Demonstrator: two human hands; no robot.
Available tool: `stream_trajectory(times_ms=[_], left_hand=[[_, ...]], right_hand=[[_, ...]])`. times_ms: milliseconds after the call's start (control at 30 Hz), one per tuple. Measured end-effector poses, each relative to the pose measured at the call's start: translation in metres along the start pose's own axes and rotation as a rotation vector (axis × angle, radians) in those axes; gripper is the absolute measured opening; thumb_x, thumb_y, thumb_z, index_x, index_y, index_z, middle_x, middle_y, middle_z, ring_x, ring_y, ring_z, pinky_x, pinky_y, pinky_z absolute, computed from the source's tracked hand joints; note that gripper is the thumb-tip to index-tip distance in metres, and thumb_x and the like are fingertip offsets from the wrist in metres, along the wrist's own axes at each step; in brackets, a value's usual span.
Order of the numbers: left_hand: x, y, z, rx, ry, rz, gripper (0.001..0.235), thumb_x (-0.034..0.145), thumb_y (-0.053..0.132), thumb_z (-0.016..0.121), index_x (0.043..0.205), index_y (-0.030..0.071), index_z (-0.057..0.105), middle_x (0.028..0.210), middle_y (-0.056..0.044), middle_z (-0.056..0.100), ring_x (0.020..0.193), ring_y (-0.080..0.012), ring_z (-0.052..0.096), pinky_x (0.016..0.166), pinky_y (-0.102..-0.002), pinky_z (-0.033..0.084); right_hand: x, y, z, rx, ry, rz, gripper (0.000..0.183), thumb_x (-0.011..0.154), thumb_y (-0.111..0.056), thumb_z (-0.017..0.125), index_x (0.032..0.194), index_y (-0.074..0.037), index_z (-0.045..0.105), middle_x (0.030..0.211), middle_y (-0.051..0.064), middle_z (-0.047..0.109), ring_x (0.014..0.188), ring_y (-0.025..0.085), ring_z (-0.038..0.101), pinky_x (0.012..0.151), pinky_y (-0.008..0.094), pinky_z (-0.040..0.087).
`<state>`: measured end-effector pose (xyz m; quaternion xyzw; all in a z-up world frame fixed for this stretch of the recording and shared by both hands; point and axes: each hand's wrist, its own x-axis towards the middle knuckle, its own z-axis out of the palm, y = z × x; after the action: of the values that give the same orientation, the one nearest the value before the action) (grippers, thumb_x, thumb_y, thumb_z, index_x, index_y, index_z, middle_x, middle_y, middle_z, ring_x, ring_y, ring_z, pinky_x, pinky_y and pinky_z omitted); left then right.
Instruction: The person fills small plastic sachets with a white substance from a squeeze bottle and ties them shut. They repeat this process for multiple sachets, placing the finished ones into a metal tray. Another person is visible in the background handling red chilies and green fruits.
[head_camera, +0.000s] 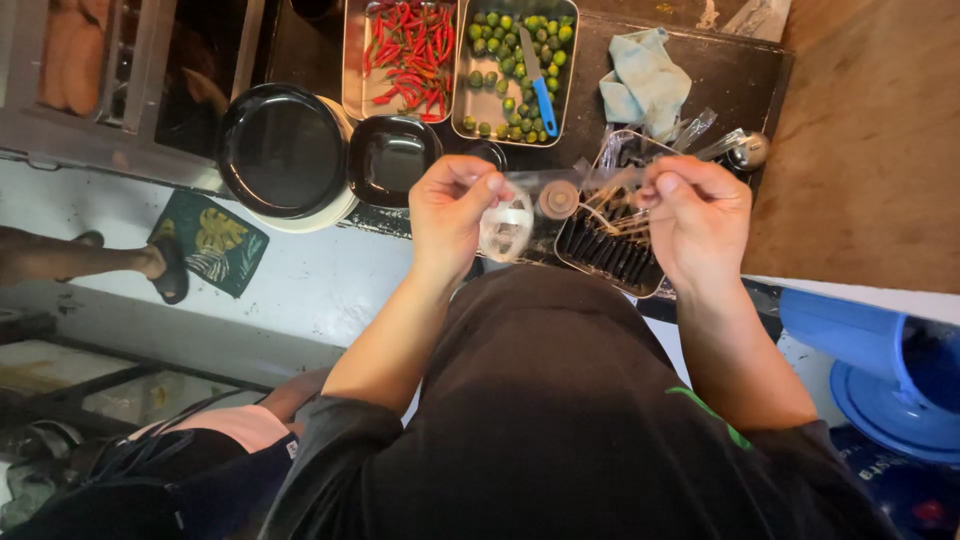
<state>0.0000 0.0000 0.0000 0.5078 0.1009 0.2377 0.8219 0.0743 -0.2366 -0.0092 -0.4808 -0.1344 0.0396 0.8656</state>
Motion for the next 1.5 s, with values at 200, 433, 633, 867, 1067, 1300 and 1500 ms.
stream_trajectory(times_ms=[200, 433, 633, 867, 1067, 1300, 1500], left_hand=[[-0.007, 0.035, -0.02, 0.526, -0.097, -0.047, 0.007, 0.089, 0.014, 0.071, 0.09, 0.007, 0.075, 0.068, -0.007, 0.07, 0.071, -0.0074, 0.063, 0.071, -0.027, 0.056], [-0.005, 0.122, 0.001, 1.104, -0.196, 0.446, 0.042, 0.087, 0.004, 0.073, 0.125, -0.006, 0.059, 0.127, -0.026, 0.055, 0.122, -0.0465, 0.051, 0.105, -0.052, 0.04], [-0.014, 0.068, 0.047, 0.561, -0.518, 0.191, 0.047, 0.076, 0.022, 0.085, 0.118, 0.011, 0.066, 0.094, -0.01, 0.071, 0.088, -0.0247, 0.072, 0.083, -0.038, 0.057], [-0.015, 0.062, 0.039, 0.548, -0.613, -0.048, 0.009, 0.087, 0.008, 0.07, 0.095, 0.01, 0.073, 0.073, -0.009, 0.073, 0.069, -0.0203, 0.074, 0.064, -0.029, 0.057], [-0.008, 0.058, 0.038, 0.348, -0.642, -0.124, 0.02, 0.083, 0.015, 0.078, 0.101, 0.01, 0.071, 0.086, -0.005, 0.071, 0.086, -0.0142, 0.068, 0.082, -0.033, 0.055], [-0.01, 0.039, 0.026, 0.245, -0.466, -0.124, 0.008, 0.091, 0.003, 0.064, 0.095, 0.0, 0.071, 0.073, -0.012, 0.071, 0.068, -0.0159, 0.07, 0.064, -0.027, 0.058], [-0.005, 0.047, 0.005, 0.261, -0.277, -0.1, 0.005, 0.088, 0.008, 0.072, 0.09, 0.004, 0.073, 0.068, -0.007, 0.071, 0.065, -0.0058, 0.067, 0.06, -0.018, 0.054]], right_hand=[[-0.003, 0.001, 0.002, -0.154, 0.009, -0.005, 0.016, 0.101, -0.004, 0.051, 0.101, 0.004, 0.066, 0.087, 0.019, 0.069, 0.077, 0.024, 0.071, 0.07, 0.033, 0.06], [0.005, -0.035, 0.061, -0.539, -0.306, -0.272, 0.008, 0.082, 0.008, 0.079, 0.082, 0.004, 0.072, 0.07, 0.017, 0.065, 0.06, 0.02, 0.059, 0.056, 0.031, 0.049], [0.008, -0.041, 0.082, -0.513, -0.427, -0.285, 0.016, 0.093, -0.003, 0.068, 0.078, 0.004, 0.069, 0.073, 0.016, 0.065, 0.062, 0.027, 0.062, 0.061, 0.031, 0.049], [0.001, -0.043, 0.068, -0.602, -0.349, -0.271, 0.009, 0.083, 0.007, 0.079, 0.086, 0.004, 0.071, 0.077, 0.016, 0.064, 0.061, 0.016, 0.051, 0.052, 0.026, 0.04], [0.008, -0.042, 0.074, -0.64, -0.436, -0.194, 0.012, 0.081, 0.001, 0.083, 0.086, 0.001, 0.072, 0.08, 0.015, 0.061, 0.068, 0.02, 0.055, 0.057, 0.03, 0.041], [0.012, 0.007, 0.038, -0.243, -0.297, 0.113, 0.021, 0.098, -0.01, 0.06, 0.103, 0.01, 0.063, 0.088, 0.025, 0.062, 0.072, 0.026, 0.065, 0.056, 0.033, 0.057], [-0.018, 0.078, -0.008, -0.636, -0.278, -0.008, 0.078, 0.081, -0.007, 0.085, 0.141, 0.006, 0.038, 0.134, 0.027, 0.048, 0.125, 0.034, 0.045, 0.106, 0.049, 0.039]])
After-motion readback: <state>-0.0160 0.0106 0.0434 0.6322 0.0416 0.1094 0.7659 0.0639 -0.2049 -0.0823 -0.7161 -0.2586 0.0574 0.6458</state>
